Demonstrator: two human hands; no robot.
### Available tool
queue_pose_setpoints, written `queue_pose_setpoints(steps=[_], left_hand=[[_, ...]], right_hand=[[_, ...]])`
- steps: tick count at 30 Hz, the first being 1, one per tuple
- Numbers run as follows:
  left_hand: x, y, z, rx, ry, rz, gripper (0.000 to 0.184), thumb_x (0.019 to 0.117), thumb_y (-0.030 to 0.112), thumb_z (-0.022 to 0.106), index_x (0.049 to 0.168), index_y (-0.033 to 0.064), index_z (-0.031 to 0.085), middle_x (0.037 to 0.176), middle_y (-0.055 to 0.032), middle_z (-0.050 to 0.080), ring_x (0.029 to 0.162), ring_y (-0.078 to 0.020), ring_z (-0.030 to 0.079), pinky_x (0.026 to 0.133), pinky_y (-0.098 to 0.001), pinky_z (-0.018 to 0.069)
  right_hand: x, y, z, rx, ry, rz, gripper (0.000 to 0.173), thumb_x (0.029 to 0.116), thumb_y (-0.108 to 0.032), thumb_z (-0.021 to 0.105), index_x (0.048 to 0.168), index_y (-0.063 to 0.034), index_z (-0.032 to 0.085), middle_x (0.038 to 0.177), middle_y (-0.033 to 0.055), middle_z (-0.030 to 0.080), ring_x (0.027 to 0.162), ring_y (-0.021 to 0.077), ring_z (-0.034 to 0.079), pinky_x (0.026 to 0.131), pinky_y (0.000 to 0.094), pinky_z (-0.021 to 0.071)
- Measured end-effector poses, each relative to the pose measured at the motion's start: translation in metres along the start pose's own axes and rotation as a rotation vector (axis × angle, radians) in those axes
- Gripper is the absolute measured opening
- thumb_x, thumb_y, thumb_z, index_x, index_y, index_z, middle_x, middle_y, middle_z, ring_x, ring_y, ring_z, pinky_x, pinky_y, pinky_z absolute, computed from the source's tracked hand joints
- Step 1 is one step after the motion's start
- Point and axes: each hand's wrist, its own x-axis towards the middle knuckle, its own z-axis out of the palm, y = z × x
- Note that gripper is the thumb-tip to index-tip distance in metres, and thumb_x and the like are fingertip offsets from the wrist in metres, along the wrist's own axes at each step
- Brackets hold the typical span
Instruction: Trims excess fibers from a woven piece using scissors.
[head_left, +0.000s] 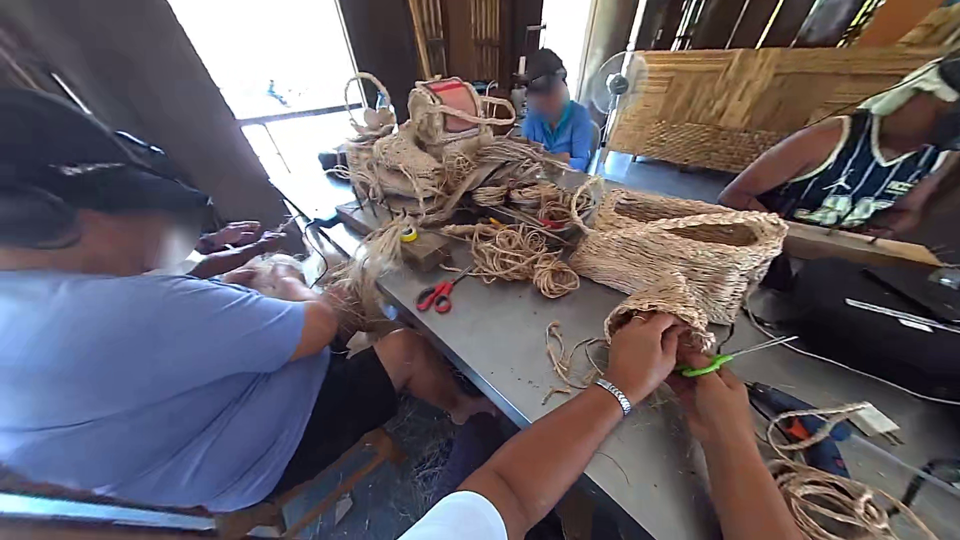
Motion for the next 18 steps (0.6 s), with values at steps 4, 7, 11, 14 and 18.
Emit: queue_pose_setpoints(steps=[4,7,11,14,18], left_hand=[[0.0,0.001,0.0,0.024,-0.008,-0.005,0.029,0.105,0.016,0.051,0.12,0.0059,0.072,0.119,-0.0169,0.07,0.114,-0.0293,0.066,0.1,-0.0445,0.0521],[-0.002,-0.001,0.003,0.001,0.026,0.023,0.028,0.1042,0.016,0.052,0.119,0.0044,0.073,0.118,-0.0168,0.071,0.113,-0.0286,0.067,0.1,-0.0438,0.0521],[-0.007,-0.002,0.005,-0.048,0.175,0.164,0.024,0.1017,0.012,0.057,0.114,0.0017,0.074,0.114,-0.0171,0.073,0.106,-0.0283,0.071,0.093,-0.0444,0.0562],[-0.007,0.001,-0.002,0.017,0.26,0.148,0.022,0.1005,0.013,0.058,0.112,0.008,0.076,0.108,-0.0117,0.074,0.095,-0.0262,0.072,0.083,-0.0461,0.0585],[0.001,-0.011,0.003,0.099,0.214,0.157,0.021,0.1013,0.015,0.059,0.116,0.0117,0.074,0.115,-0.0112,0.072,0.101,-0.0278,0.071,0.083,-0.0498,0.0591]], right_hand=[[0.0,-0.001,0.001,0.016,0.019,0.023,0.015,0.1075,-0.013,0.05,0.114,-0.001,0.056,0.084,0.0033,0.069,0.072,0.0128,0.071,0.068,0.0306,0.0633],[-0.001,-0.003,0.0,0.011,0.024,0.027,0.015,0.1078,-0.014,0.05,0.114,-0.0018,0.056,0.084,0.002,0.068,0.071,0.0117,0.071,0.068,0.0297,0.0631],[-0.003,-0.007,0.0,0.039,-0.003,-0.019,0.012,0.1065,-0.013,0.052,0.112,-0.0024,0.056,0.083,0.0017,0.07,0.071,0.0121,0.072,0.069,0.03,0.0639],[-0.006,-0.012,0.002,-0.065,-0.108,-0.086,0.018,0.1053,-0.016,0.055,0.114,-0.0012,0.057,0.089,0.0022,0.071,0.077,0.012,0.071,0.074,0.0311,0.0633],[-0.005,-0.023,-0.011,-0.411,-0.164,-0.161,0.046,0.1026,-0.024,0.062,0.135,0.0047,0.047,0.101,0.0106,0.072,0.083,0.0169,0.073,0.078,0.0363,0.0623]])
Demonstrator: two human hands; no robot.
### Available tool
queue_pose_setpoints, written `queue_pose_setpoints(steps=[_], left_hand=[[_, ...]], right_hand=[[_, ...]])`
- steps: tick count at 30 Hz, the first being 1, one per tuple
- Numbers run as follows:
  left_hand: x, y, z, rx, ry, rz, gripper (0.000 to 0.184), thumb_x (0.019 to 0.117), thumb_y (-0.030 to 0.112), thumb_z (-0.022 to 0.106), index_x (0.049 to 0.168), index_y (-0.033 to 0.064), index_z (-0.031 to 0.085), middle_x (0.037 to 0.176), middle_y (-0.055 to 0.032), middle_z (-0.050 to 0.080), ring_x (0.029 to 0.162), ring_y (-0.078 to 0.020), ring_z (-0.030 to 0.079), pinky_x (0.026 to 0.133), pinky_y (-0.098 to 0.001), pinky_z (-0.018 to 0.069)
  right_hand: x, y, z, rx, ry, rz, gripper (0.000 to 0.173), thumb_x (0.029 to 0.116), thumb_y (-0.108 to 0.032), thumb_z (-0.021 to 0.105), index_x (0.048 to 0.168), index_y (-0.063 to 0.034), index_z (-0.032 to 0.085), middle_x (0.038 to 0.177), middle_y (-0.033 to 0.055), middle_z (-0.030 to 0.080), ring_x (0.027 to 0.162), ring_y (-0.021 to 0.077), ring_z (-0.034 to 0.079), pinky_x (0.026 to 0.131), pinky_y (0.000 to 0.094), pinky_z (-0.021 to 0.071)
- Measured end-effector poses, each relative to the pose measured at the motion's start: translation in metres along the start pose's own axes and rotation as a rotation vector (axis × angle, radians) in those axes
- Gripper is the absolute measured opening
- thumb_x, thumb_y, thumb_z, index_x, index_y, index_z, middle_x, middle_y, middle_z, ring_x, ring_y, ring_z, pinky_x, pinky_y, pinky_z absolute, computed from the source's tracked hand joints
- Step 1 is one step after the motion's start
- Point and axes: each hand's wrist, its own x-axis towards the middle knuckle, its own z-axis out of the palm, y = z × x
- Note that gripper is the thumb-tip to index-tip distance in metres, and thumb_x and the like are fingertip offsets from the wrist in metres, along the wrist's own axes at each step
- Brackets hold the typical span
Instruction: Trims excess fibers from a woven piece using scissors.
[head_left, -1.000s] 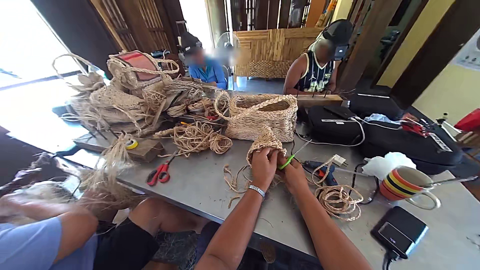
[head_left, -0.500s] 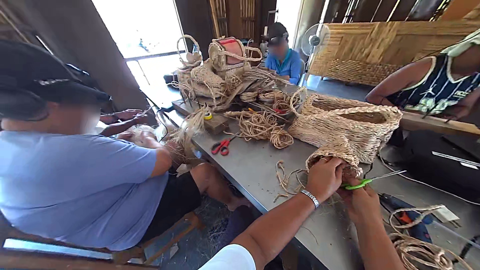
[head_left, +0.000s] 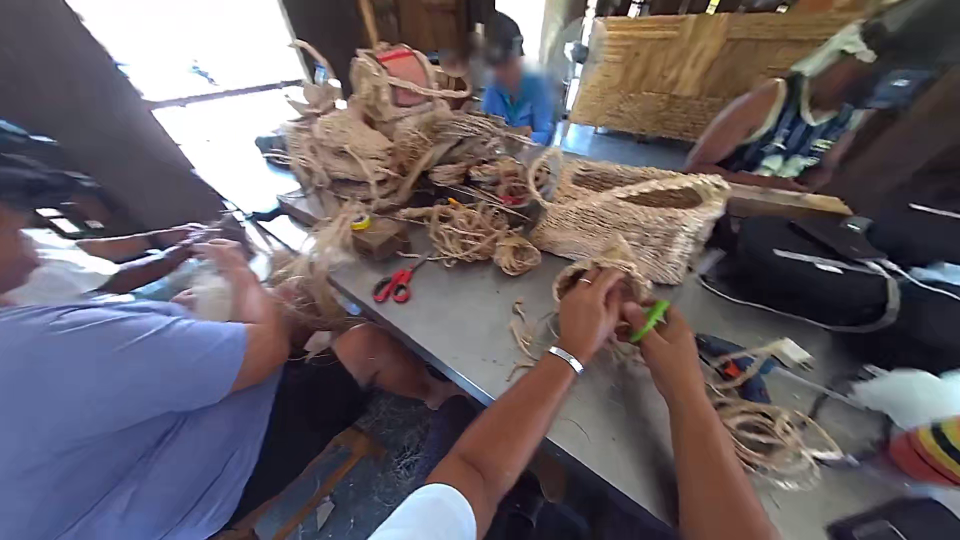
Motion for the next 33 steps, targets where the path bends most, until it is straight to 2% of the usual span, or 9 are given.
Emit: queue_pose_setpoints(steps=[3,6,8,12,18,21,26,30,33], left_hand=[[0.004,-0.005,0.002,0.003,-0.02,0.027,0.023,0.103,0.016,0.057,0.121,0.011,0.071,0.117,-0.0138,0.069,0.101,-0.0295,0.07,0.083,-0.051,0.0593],[0.005,0.0,-0.003,-0.006,-0.036,0.023,0.025,0.1043,0.019,0.057,0.125,0.0105,0.068,0.122,-0.0153,0.067,0.103,-0.0318,0.069,0.085,-0.0544,0.0579],[0.005,0.002,-0.002,-0.007,-0.027,0.02,0.025,0.1047,0.021,0.056,0.125,0.0122,0.067,0.123,-0.0145,0.067,0.101,-0.0319,0.07,0.081,-0.0552,0.0581],[0.006,0.004,-0.002,-0.008,-0.036,0.024,0.026,0.1053,0.021,0.054,0.126,0.0119,0.067,0.125,-0.0152,0.067,0.101,-0.033,0.069,0.081,-0.0548,0.0573],[0.004,0.004,-0.002,0.027,-0.023,0.047,0.026,0.1043,0.019,0.056,0.127,0.0104,0.064,0.125,-0.0162,0.066,0.101,-0.0337,0.069,0.079,-0.0538,0.0573],[0.005,0.004,-0.001,0.033,-0.024,0.039,0.027,0.1043,0.02,0.057,0.127,0.0078,0.063,0.121,-0.0167,0.067,0.101,-0.033,0.069,0.082,-0.053,0.0573],[0.002,0.007,0.001,0.037,-0.056,0.012,0.021,0.1024,0.021,0.06,0.117,0.0066,0.066,0.106,-0.0146,0.07,0.091,-0.0309,0.069,0.076,-0.0516,0.0568],[0.0,0.012,-0.002,0.039,-0.101,0.0,0.02,0.101,0.021,0.061,0.113,0.0066,0.068,0.105,-0.015,0.07,0.091,-0.0322,0.069,0.077,-0.0531,0.0559],[0.0,0.015,-0.003,0.012,-0.158,-0.012,0.02,0.1025,0.02,0.059,0.113,0.0064,0.069,0.107,-0.0154,0.071,0.096,-0.0334,0.069,0.083,-0.0543,0.0551]], right_hand=[[0.001,-0.008,-0.024,0.023,0.001,0.014,0.041,0.1045,-0.031,0.059,0.13,-0.0005,0.051,0.089,0.008,0.073,0.071,0.0153,0.071,0.066,0.0309,0.0602],[-0.002,-0.012,-0.056,0.149,-0.263,0.016,0.045,0.1035,-0.048,0.051,0.119,-0.0064,0.059,0.079,0.0038,0.071,0.062,0.0103,0.065,0.054,0.0231,0.0542],[-0.005,-0.013,-0.072,0.13,-0.455,0.064,0.052,0.0976,-0.057,0.058,0.114,-0.0082,0.065,0.075,0.0013,0.071,0.058,0.007,0.064,0.051,0.0202,0.0511],[-0.006,-0.019,-0.076,0.024,-0.619,0.2,0.04,0.0992,-0.046,0.06,0.107,-0.0075,0.069,0.067,-0.0009,0.068,0.05,0.0031,0.059,0.044,0.0166,0.0453],[-0.004,-0.017,-0.069,-0.035,-0.531,0.314,0.041,0.1069,-0.042,0.052,0.105,-0.0039,0.066,0.062,0.0008,0.064,0.047,0.0058,0.058,0.043,0.0184,0.0461],[-0.002,-0.015,-0.068,-0.054,-0.502,0.338,0.04,0.1066,-0.042,0.053,0.104,-0.0041,0.065,0.061,0.0005,0.063,0.048,0.0064,0.058,0.044,0.0186,0.0471],[0.0,-0.013,-0.062,-0.073,-0.445,0.359,0.038,0.1069,-0.039,0.054,0.099,-0.0035,0.065,0.06,0.0006,0.061,0.046,0.006,0.057,0.043,0.0185,0.0462],[0.002,-0.008,-0.06,-0.073,-0.396,0.336,0.039,0.1058,-0.04,0.056,0.099,-0.0027,0.066,0.06,0.0022,0.062,0.046,0.0066,0.056,0.043,0.0192,0.0462],[0.004,-0.005,-0.059,-0.087,-0.386,0.34,0.041,0.1063,-0.042,0.055,0.099,-0.0027,0.065,0.061,0.0025,0.061,0.047,0.0073,0.057,0.045,0.0197,0.0472]])
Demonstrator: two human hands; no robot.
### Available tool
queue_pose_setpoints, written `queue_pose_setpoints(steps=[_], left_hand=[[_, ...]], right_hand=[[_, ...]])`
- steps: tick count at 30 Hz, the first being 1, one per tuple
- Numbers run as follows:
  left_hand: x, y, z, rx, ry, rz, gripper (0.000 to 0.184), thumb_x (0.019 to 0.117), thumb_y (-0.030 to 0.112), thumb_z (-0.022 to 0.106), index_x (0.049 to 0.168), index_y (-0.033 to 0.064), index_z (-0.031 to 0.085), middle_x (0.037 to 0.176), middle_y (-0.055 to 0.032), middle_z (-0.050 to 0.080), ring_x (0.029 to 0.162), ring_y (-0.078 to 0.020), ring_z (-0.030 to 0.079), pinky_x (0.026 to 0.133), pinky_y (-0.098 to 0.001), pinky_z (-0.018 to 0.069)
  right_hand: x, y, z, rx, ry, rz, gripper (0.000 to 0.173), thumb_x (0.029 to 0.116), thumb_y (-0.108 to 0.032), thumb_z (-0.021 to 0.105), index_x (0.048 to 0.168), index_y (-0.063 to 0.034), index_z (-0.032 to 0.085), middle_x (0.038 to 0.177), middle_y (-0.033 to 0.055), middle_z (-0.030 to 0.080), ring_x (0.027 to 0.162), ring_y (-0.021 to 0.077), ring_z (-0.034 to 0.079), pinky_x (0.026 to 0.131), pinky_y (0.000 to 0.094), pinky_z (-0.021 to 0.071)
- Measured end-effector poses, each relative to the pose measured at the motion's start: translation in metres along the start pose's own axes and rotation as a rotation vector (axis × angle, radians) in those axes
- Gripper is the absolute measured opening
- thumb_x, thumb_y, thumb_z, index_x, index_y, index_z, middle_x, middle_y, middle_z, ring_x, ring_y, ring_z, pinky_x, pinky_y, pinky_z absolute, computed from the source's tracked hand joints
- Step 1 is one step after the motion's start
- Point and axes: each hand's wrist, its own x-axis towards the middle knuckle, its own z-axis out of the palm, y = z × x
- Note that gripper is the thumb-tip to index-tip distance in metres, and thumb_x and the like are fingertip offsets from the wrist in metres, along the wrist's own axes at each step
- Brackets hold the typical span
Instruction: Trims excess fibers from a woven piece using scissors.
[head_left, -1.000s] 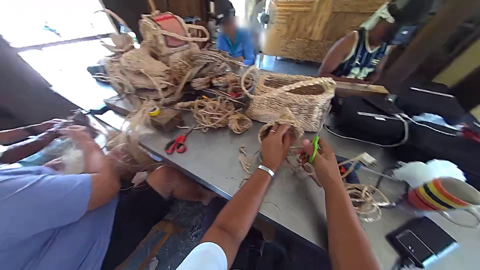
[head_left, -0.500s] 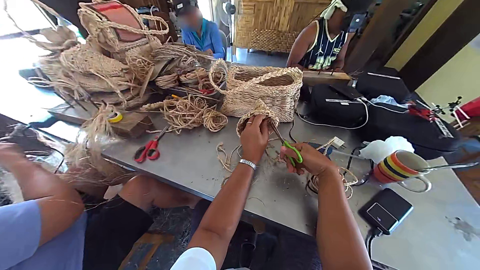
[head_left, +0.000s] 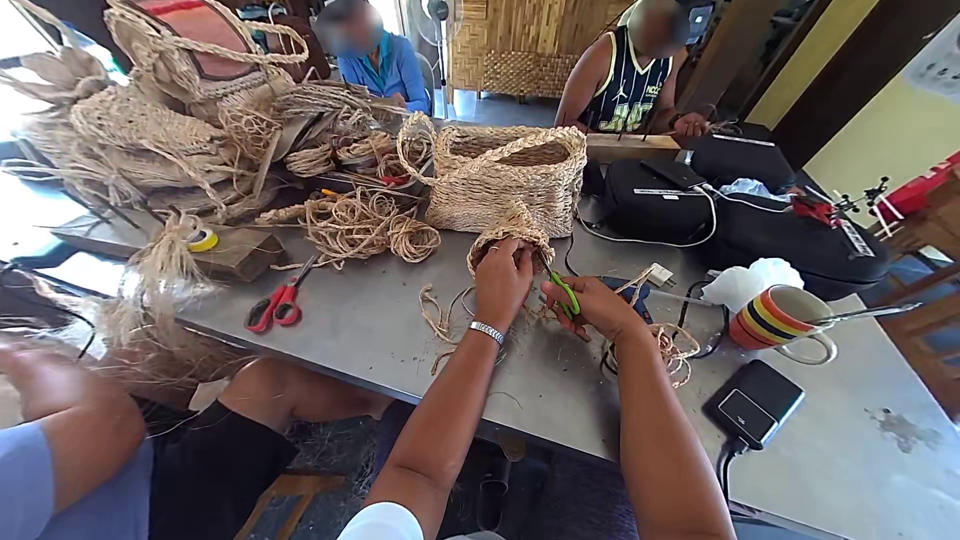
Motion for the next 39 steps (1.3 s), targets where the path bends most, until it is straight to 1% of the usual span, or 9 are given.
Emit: queue_pose_setpoints(steps=[4,10,17,20,22,27,32,35,39], left_hand=[[-0.001,0.001,0.0,-0.014,-0.037,-0.004,0.02,0.1043,0.021,0.056,0.113,0.007,0.068,0.109,-0.015,0.07,0.1,-0.0331,0.068,0.085,-0.0543,0.054],[-0.001,-0.004,-0.002,-0.052,-0.051,-0.03,0.023,0.1064,0.022,0.053,0.115,0.0063,0.067,0.113,-0.0155,0.069,0.104,-0.0335,0.066,0.091,-0.054,0.0524],[-0.002,-0.01,-0.003,-0.098,-0.031,-0.053,0.025,0.1062,0.023,0.053,0.117,0.0046,0.066,0.114,-0.0179,0.068,0.105,-0.0352,0.066,0.092,-0.0552,0.0519],[-0.003,-0.01,-0.003,-0.11,-0.039,-0.053,0.023,0.1054,0.021,0.054,0.115,0.005,0.067,0.111,-0.0176,0.068,0.101,-0.0342,0.066,0.088,-0.0549,0.053],[-0.004,-0.01,-0.003,-0.112,-0.047,-0.071,0.024,0.1055,0.022,0.054,0.115,0.0048,0.067,0.112,-0.0178,0.068,0.102,-0.0342,0.066,0.089,-0.0549,0.0529],[-0.005,-0.013,-0.002,-0.132,-0.052,-0.059,0.02,0.1043,0.019,0.056,0.112,0.0054,0.068,0.107,-0.0159,0.07,0.098,-0.032,0.068,0.086,-0.0531,0.054],[-0.006,-0.02,-0.008,-0.118,-0.032,-0.064,0.021,0.1066,0.019,0.051,0.118,0.0065,0.063,0.107,-0.015,0.068,0.095,-0.032,0.067,0.082,-0.0527,0.0544],[-0.006,-0.021,-0.009,-0.073,-0.032,-0.026,0.028,0.1062,0.01,0.047,0.127,0.0051,0.064,0.126,-0.0158,0.067,0.115,-0.0353,0.064,0.099,-0.0551,0.0497],[-0.006,-0.019,-0.007,-0.017,-0.035,-0.024,0.034,0.1017,0.001,0.047,0.127,0.0071,0.069,0.139,-0.0179,0.06,0.127,-0.0363,0.057,0.106,-0.0532,0.0458]], right_hand=[[0.003,0.004,0.0,0.002,-0.008,0.001,0.043,0.1062,-0.044,0.054,0.099,-0.0035,0.064,0.06,0.0018,0.06,0.048,0.0077,0.056,0.046,0.0204,0.0477],[0.009,0.006,0.006,-0.031,0.041,-0.028,0.041,0.1055,-0.045,0.055,0.097,-0.0059,0.064,0.058,-0.0024,0.051,0.046,0.0049,0.048,0.046,0.019,0.0414],[0.008,0.006,0.013,-0.018,0.068,-0.064,0.037,0.1052,-0.041,0.057,0.097,-0.0059,0.065,0.061,-0.0028,0.05,0.047,0.0041,0.044,0.047,0.0195,0.0392],[0.015,0.01,0.018,-0.027,0.061,-0.052,0.044,0.1052,-0.048,0.053,0.103,-0.0057,0.065,0.062,-0.0011,0.054,0.05,0.0069,0.051,0.049,0.0219,0.0445],[0.02,0.013,0.019,-0.039,0.061,-0.032,0.046,0.1045,-0.051,0.054,0.106,-0.0063,0.065,0.063,-0.0009,0.055,0.051,0.0069,0.052,0.05,0.0217,0.0443],[0.018,0.011,0.017,-0.043,0.086,-0.085,0.041,0.1033,-0.046,0.059,0.101,-0.0061,0.066,0.061,-0.0013,0.051,0.048,0.0059,0.046,0.048,0.0215,0.041],[0.01,0.007,0.011,-0.06,0.036,-0.021,0.041,0.1037,-0.044,0.059,0.106,-0.004,0.065,0.064,0.0014,0.058,0.051,0.0076,0.055,0.049,0.0213,0.0473],[0.008,0.003,0.014,-0.055,0.052,-0.002,0.041,0.103,-0.045,0.06,0.104,-0.004,0.065,0.063,0.0018,0.059,0.05,0.0075,0.056,0.048,0.0208,0.0474],[0.009,0.002,0.015,-0.047,0.08,-0.01,0.04,0.1018,-0.044,0.062,0.102,-0.0043,0.066,0.062,0.0018,0.059,0.049,0.0069,0.055,0.046,0.0201,0.0465]])
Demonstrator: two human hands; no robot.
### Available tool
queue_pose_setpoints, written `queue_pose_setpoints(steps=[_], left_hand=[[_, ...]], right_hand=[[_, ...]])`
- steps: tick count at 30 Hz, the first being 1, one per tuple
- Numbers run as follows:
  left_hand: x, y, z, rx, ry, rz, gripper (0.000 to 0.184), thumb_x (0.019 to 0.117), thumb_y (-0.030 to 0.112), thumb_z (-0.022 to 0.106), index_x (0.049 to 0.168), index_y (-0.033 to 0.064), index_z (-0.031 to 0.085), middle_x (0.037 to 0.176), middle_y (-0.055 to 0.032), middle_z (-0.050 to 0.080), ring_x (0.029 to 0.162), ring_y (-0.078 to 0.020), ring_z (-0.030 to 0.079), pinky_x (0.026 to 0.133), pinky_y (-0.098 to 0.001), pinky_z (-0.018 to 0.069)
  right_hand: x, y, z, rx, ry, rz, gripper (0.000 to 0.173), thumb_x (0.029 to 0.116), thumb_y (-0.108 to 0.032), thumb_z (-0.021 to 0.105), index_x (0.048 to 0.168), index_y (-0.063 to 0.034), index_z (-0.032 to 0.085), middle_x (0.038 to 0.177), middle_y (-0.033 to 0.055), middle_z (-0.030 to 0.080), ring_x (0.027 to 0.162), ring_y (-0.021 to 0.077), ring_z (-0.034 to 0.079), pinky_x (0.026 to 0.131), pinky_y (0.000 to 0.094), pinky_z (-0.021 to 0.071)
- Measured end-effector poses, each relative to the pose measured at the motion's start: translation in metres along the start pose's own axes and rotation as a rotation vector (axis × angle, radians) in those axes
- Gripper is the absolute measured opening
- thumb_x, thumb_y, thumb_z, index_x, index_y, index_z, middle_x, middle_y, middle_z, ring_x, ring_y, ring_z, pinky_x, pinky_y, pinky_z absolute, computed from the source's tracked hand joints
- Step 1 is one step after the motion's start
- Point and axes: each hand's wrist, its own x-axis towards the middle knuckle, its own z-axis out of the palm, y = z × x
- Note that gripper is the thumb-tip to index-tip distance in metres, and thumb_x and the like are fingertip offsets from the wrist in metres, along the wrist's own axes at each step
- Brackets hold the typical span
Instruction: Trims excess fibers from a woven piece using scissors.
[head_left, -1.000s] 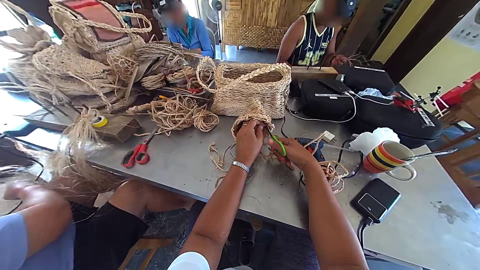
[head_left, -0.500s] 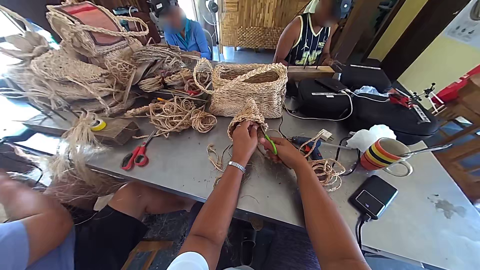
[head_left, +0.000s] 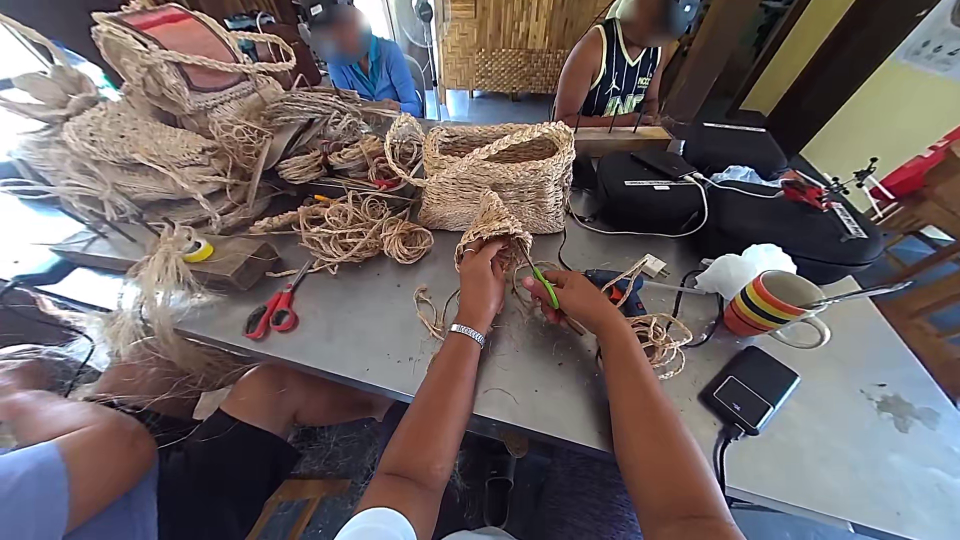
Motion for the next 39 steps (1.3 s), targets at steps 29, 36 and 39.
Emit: queue_pose_setpoints(steps=[29,36,39], left_hand=[[-0.002,-0.006,0.005,0.014,-0.138,-0.141,0.033,0.1039,0.029,0.055,0.125,0.004,0.058,0.124,-0.0241,0.059,0.114,-0.0407,0.06,0.094,-0.0582,0.0498],[-0.004,-0.005,0.008,-0.236,-0.084,-0.167,0.031,0.1037,0.025,0.058,0.13,0.0087,0.055,0.112,-0.0149,0.065,0.091,-0.0283,0.065,0.077,-0.0488,0.0546],[-0.003,-0.006,0.007,-0.233,-0.12,-0.155,0.04,0.1055,0.026,0.053,0.142,0.011,0.053,0.129,-0.017,0.064,0.114,-0.0346,0.064,0.095,-0.058,0.0506]], right_hand=[[0.0,0.0,0.003,-0.016,-0.016,-0.012,0.043,0.1013,-0.046,0.063,0.104,-0.0034,0.065,0.061,0.0024,0.06,0.048,0.0084,0.057,0.048,0.0217,0.0488],[-0.003,-0.003,0.001,0.027,-0.01,-0.026,0.04,0.1019,-0.043,0.063,0.106,-0.0035,0.066,0.061,0.0022,0.06,0.049,0.0078,0.057,0.047,0.0214,0.0491],[-0.004,-0.004,0.001,0.029,-0.008,-0.018,0.04,0.1025,-0.043,0.062,0.105,-0.0032,0.066,0.061,0.0021,0.059,0.049,0.0083,0.057,0.047,0.0216,0.0487]])
